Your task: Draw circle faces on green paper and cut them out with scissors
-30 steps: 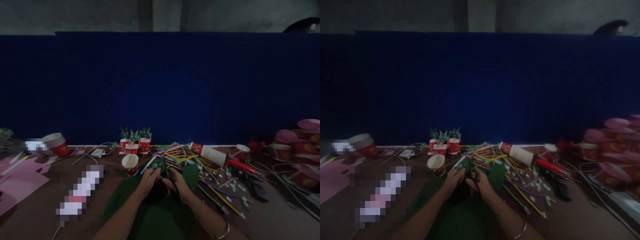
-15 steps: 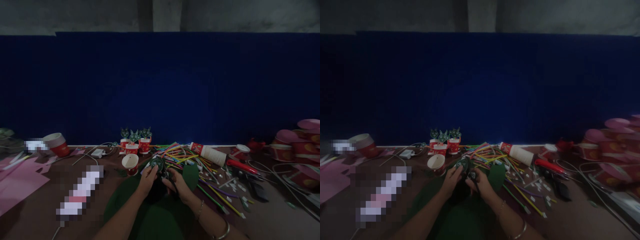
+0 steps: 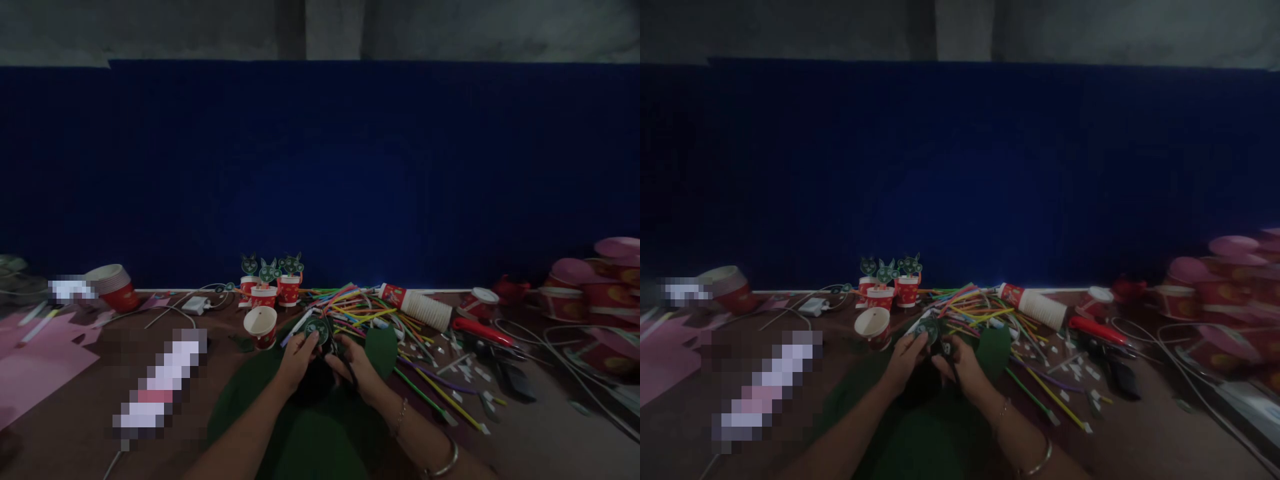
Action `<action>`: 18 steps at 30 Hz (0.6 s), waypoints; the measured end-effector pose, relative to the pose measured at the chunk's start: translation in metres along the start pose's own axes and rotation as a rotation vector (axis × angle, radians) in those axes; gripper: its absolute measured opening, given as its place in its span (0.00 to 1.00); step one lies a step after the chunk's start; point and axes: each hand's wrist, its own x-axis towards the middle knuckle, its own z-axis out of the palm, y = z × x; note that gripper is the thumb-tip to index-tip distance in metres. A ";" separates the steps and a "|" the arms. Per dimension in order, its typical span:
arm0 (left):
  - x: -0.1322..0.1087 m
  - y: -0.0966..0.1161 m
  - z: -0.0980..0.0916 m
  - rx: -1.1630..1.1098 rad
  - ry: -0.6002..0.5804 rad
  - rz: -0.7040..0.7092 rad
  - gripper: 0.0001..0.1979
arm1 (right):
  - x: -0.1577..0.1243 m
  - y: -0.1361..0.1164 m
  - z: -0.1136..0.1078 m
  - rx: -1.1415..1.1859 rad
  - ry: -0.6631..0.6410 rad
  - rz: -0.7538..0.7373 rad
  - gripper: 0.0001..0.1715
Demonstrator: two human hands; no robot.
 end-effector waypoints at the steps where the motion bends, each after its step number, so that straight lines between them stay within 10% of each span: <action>1: 0.001 -0.001 -0.001 -0.002 0.003 0.003 0.22 | 0.000 0.000 0.000 -0.003 0.007 0.006 0.38; 18: 0.003 0.000 -0.005 0.026 -0.019 -0.008 0.22 | 0.001 0.007 -0.001 0.033 0.001 0.029 0.36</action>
